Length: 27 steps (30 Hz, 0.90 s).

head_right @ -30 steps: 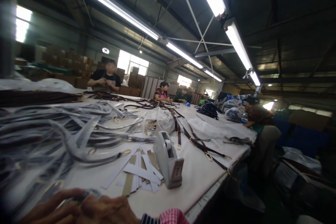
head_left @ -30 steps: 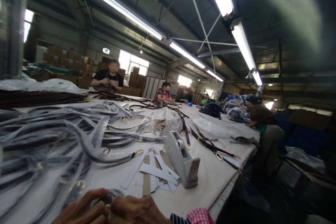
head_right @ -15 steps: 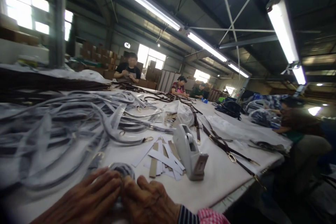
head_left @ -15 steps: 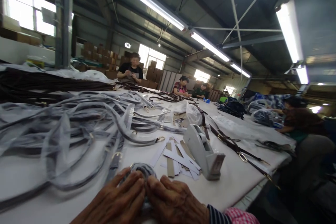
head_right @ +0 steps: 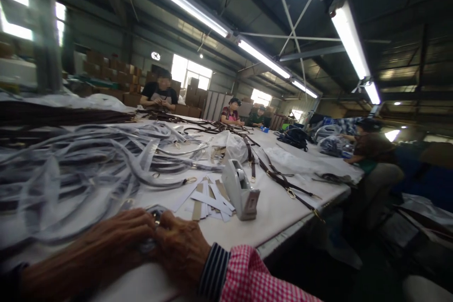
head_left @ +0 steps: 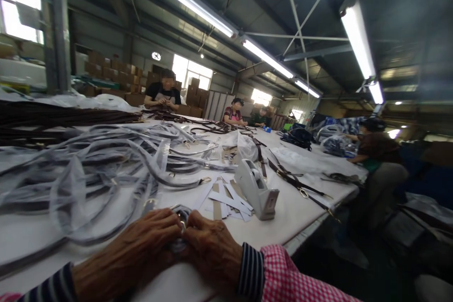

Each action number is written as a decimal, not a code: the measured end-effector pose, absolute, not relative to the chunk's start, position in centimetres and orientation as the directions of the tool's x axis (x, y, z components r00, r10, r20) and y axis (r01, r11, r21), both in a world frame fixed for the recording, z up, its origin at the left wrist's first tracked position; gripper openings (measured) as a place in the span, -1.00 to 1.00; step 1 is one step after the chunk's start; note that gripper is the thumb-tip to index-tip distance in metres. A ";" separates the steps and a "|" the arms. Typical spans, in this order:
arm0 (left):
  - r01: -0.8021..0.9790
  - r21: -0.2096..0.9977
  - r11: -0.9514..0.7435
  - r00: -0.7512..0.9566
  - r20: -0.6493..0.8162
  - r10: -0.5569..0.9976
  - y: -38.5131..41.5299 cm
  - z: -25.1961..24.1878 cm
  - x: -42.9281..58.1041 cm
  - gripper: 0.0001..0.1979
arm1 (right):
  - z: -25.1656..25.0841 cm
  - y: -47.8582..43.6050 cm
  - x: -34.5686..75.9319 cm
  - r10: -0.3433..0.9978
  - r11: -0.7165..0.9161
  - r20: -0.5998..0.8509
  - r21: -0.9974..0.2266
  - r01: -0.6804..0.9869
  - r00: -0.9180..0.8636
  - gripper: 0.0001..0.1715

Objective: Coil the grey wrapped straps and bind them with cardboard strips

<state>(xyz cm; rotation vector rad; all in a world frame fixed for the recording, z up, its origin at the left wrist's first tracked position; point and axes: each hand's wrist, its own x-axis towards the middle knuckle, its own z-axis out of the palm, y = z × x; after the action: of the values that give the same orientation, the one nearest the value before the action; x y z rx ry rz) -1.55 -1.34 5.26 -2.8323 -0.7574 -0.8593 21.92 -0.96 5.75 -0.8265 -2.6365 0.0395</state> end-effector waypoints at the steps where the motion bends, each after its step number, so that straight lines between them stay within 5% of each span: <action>1: 0.480 0.026 -0.877 0.712 0.571 0.407 -1.6 5.5 -1.1 -0.67 | 5.8 -1.2 21.9 0.553 0.827 0.348 -0.115 0.550 -0.757 -0.74; 6: 0.413 -0.068 -0.908 0.678 0.689 0.256 -2.7 7.0 0.3 -0.72 | 6.1 -1.5 22.9 0.522 0.815 0.338 0.074 0.575 -0.783 -0.74; 11: 0.576 -0.120 -0.809 0.708 0.568 0.420 -2.1 4.7 0.4 -0.84 | 4.6 -1.4 22.7 0.454 0.807 0.381 0.206 0.553 -0.805 -0.87; 15: 0.611 -0.196 -0.767 0.744 0.472 0.472 -2.2 4.0 0.6 -0.68 | 4.5 -1.9 22.1 0.490 0.778 0.346 0.240 0.581 -0.800 -0.87; 21: 0.513 -0.057 -0.856 0.766 0.482 0.426 -2.7 5.8 0.2 -0.72 | 7.9 -3.8 25.6 0.549 0.799 0.407 0.003 0.602 -0.730 -0.48; 24: 0.542 -0.015 -0.840 0.760 0.434 0.483 -2.3 5.6 0.0 -0.73 | 9.8 -5.3 30.7 0.657 0.712 0.532 -0.204 0.672 -0.535 -0.64; 27: 0.626 0.067 -0.777 0.701 0.388 0.598 -2.3 5.8 0.4 -0.67 | 10.3 -6.8 36.3 0.794 0.580 0.481 -0.419 0.699 -0.371 -0.82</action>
<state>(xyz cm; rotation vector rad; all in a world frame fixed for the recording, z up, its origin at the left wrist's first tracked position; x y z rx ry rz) 0.37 -2.33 5.82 -2.8321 -1.0203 -0.6085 36.33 -6.84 10.31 -1.1831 -2.1555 0.1883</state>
